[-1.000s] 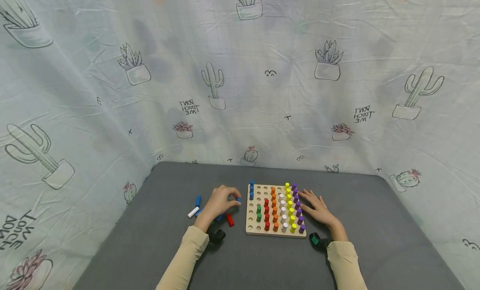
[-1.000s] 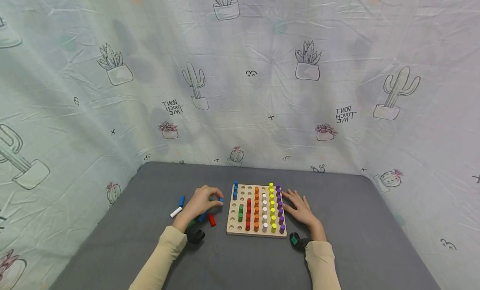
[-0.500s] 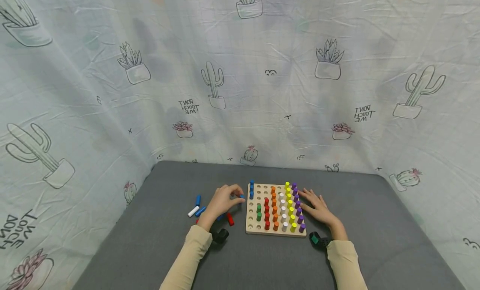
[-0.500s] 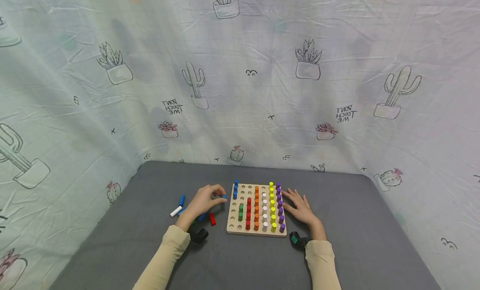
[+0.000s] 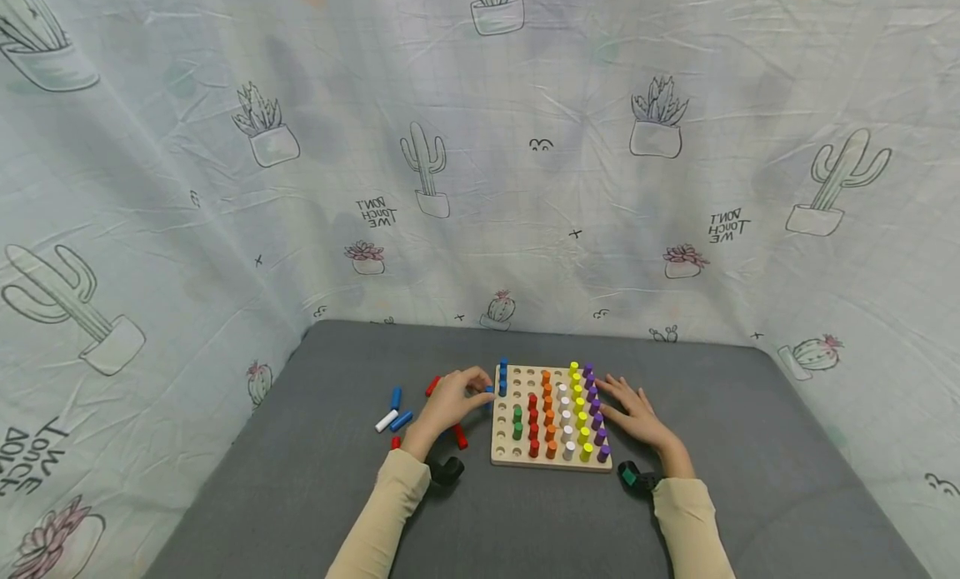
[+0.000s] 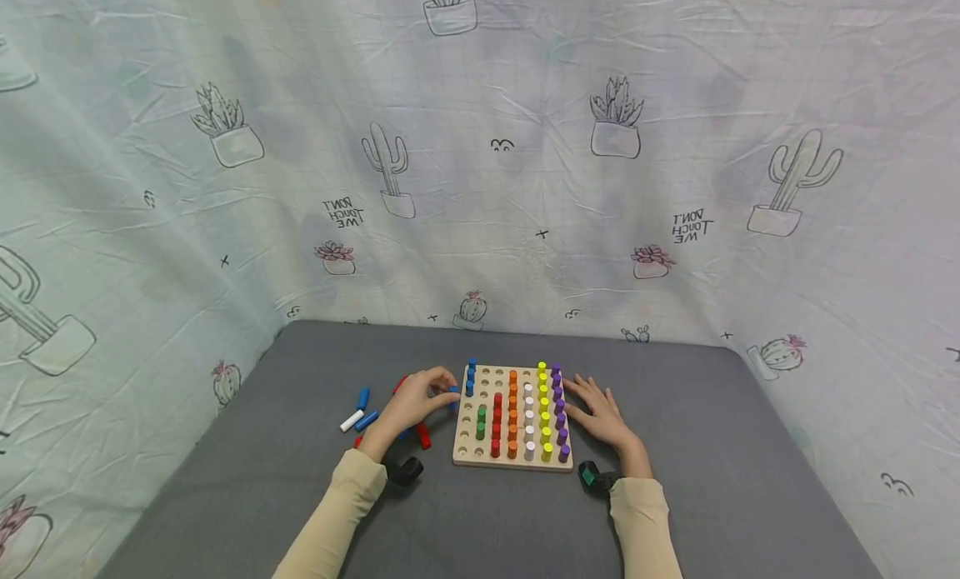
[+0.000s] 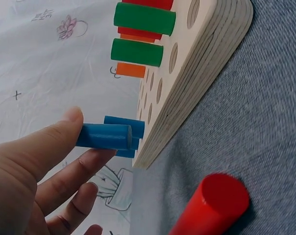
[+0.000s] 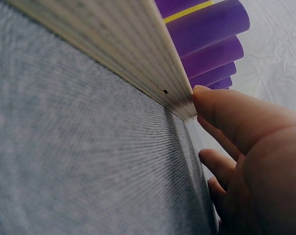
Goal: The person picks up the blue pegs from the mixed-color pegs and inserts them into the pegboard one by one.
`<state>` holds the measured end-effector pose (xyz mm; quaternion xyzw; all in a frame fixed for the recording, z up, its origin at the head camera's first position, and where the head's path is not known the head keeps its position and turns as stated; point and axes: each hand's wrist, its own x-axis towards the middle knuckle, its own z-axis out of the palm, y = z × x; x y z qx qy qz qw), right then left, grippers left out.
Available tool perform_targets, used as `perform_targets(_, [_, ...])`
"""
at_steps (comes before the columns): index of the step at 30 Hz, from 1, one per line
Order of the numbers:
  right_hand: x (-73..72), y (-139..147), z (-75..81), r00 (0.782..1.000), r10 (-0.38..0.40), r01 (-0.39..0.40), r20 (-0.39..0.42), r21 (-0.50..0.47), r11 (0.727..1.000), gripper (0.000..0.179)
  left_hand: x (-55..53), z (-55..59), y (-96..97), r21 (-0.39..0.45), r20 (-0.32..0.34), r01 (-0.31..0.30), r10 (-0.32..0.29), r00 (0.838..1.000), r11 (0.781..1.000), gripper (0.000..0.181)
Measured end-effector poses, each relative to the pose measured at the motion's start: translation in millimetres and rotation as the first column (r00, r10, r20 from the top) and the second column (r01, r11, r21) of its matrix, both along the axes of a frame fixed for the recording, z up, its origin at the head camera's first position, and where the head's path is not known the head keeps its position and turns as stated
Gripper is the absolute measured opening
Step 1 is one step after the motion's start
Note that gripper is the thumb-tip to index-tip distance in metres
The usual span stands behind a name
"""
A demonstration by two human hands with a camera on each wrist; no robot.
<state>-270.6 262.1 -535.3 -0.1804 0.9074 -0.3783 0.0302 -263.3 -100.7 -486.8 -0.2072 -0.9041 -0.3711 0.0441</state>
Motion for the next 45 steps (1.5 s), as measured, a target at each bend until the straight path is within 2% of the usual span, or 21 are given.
perform_targets(10, [-0.2, -0.1, 2.6, 1.0, -0.004, 0.004, -0.006, -0.003, 1.0, 0.057, -2.8, -3.7, 7.3, 0.048, 0.01, -0.021, 0.02, 1.0, 0.999, 0.022])
perform_targets(19, [-0.2, 0.3, 2.5, 1.0, 0.005, -0.005, 0.001, -0.013, 1.0, 0.056, -3.7, -7.0, 12.3, 0.124, 0.013, 0.016, -0.018, 1.0, 0.992, 0.024])
perform_targets(28, [-0.7, 1.3, -0.1, 1.0, 0.013, -0.014, -0.023, -0.02, 1.0, 0.055, -6.5, -14.3, 15.7, 0.11, 0.067, 0.002, -0.009, 0.998, 0.994, 0.027])
perform_targets(36, [-0.1, 1.2, -0.3, 0.999, 0.011, -0.012, -0.043, -0.015, 1.0, 0.056, -6.9, -18.6, 17.2, 0.1, 0.045, 0.008, -0.012, 0.999, 0.995, 0.03])
perform_targets(45, [0.1, 0.3, 1.5, 1.0, 0.005, -0.005, -0.028, -0.007, 1.0, 0.056, -6.8, -20.1, 19.0, 0.084, 0.051, 0.009, -0.014, 0.999, 0.996, 0.022])
